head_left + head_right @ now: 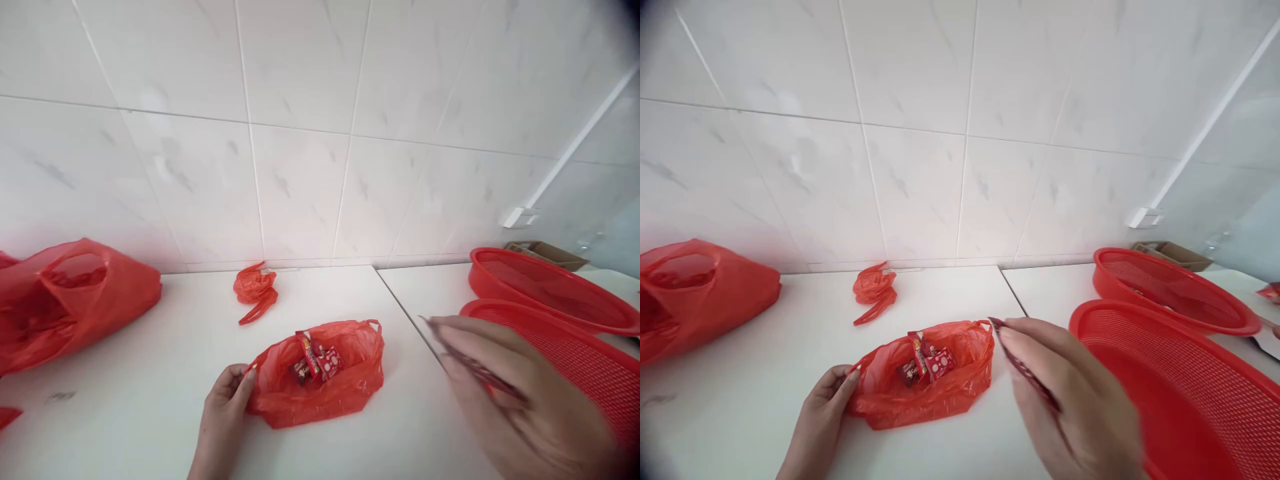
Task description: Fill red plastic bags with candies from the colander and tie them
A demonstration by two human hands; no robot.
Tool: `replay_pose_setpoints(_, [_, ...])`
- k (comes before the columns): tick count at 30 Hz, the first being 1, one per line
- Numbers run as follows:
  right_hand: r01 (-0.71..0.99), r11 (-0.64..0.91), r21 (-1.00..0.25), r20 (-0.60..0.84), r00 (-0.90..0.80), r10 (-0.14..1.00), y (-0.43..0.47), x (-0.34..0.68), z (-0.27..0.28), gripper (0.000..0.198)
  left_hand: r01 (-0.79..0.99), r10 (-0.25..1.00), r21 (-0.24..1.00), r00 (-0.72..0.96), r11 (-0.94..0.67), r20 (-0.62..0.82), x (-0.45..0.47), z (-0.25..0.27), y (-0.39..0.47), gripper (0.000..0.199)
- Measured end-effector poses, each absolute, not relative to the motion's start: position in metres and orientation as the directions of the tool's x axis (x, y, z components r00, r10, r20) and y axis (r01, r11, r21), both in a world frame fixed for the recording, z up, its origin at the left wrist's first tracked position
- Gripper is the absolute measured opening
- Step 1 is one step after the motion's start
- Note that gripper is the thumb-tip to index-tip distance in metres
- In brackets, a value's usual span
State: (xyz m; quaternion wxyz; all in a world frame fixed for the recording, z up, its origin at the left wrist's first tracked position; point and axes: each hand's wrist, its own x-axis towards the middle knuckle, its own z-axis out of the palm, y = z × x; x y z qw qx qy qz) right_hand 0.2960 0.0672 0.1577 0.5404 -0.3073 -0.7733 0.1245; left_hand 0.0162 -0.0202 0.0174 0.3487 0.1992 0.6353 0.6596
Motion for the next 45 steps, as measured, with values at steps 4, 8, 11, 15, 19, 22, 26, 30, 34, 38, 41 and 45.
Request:
replay_pose_setpoints(4, [0.385,0.824,-0.416,0.507,-0.654,0.562,0.092,0.254,0.110,0.039,-0.255,0.746,0.967,-0.640,0.022,-0.186,0.016,0.016,-0.021,0.037])
replay_pose_setpoints(8, [0.585,0.669,-0.458,0.261,-0.631,0.731,0.114,0.251,0.074,0.036,-0.249,0.747,0.968,-0.642,0.013,-0.175,0.016,0.017,-0.020,0.037])
replay_pose_setpoints(11, [0.647,0.535,-0.543,0.364,-0.393,0.845,0.127,0.260,0.059,0.037,-0.251,0.746,0.968,-0.645,0.003,-0.169,0.019,0.021,-0.020,0.037])
replay_pose_setpoints(15, [0.612,0.347,-0.710,0.270,-0.219,0.938,0.150,0.262,0.043,0.063,-0.254,0.745,0.967,-0.645,0.001,-0.170,0.022,0.027,-0.021,0.035])
replay_pose_setpoints(19, [0.457,0.177,-0.871,-0.007,-0.373,0.928,0.168,0.258,0.057,0.033,-0.210,0.736,0.978,-0.664,-0.016,-0.131,0.014,0.044,-0.012,0.032])
replay_pose_setpoints(22, [0.065,-0.004,-0.998,-0.034,-0.459,0.888,0.175,0.258,0.093,0.027,-0.161,0.699,0.975,-0.715,-0.153,-0.008,0.000,0.074,0.002,0.030])
replay_pose_setpoints(26, [-0.381,-0.134,-0.915,0.037,-0.408,0.912,0.179,0.256,0.138,0.030,-0.109,0.629,0.906,-0.753,-0.409,0.193,-0.013,0.125,0.013,0.026])
replay_pose_setpoints(30, [-0.383,0.095,-0.919,0.181,-0.195,0.964,0.177,0.247,0.158,0.031,-0.039,0.592,0.875,-0.750,-0.483,0.293,-0.008,0.161,0.013,0.024])
replay_pose_setpoints(34, [-0.285,0.284,-0.916,0.295,0.005,0.956,0.170,0.242,0.164,0.030,0.124,0.530,0.890,-0.764,-0.440,0.368,-0.002,0.181,0.011,0.022])
replay_pose_setpoints(38, [-0.510,0.111,-0.853,0.222,-0.162,0.961,0.161,0.232,0.167,0.027,0.225,0.604,0.932,-0.713,-0.285,0.356,-0.001,0.195,0.009,0.018])
replay_pose_setpoints(41, [-0.619,0.015,-0.785,0.197,-0.227,0.954,0.150,0.219,0.167,0.028,0.076,0.734,0.952,-0.620,-0.296,0.278,0.002,0.200,0.008,0.021])
replay_pose_setpoints(45, [-0.595,0.052,-0.802,0.276,-0.292,0.916,0.131,0.208,0.168,0.037,-0.128,0.822,0.904,-0.484,-0.407,0.302,0.016,0.205,0.007,0.031])
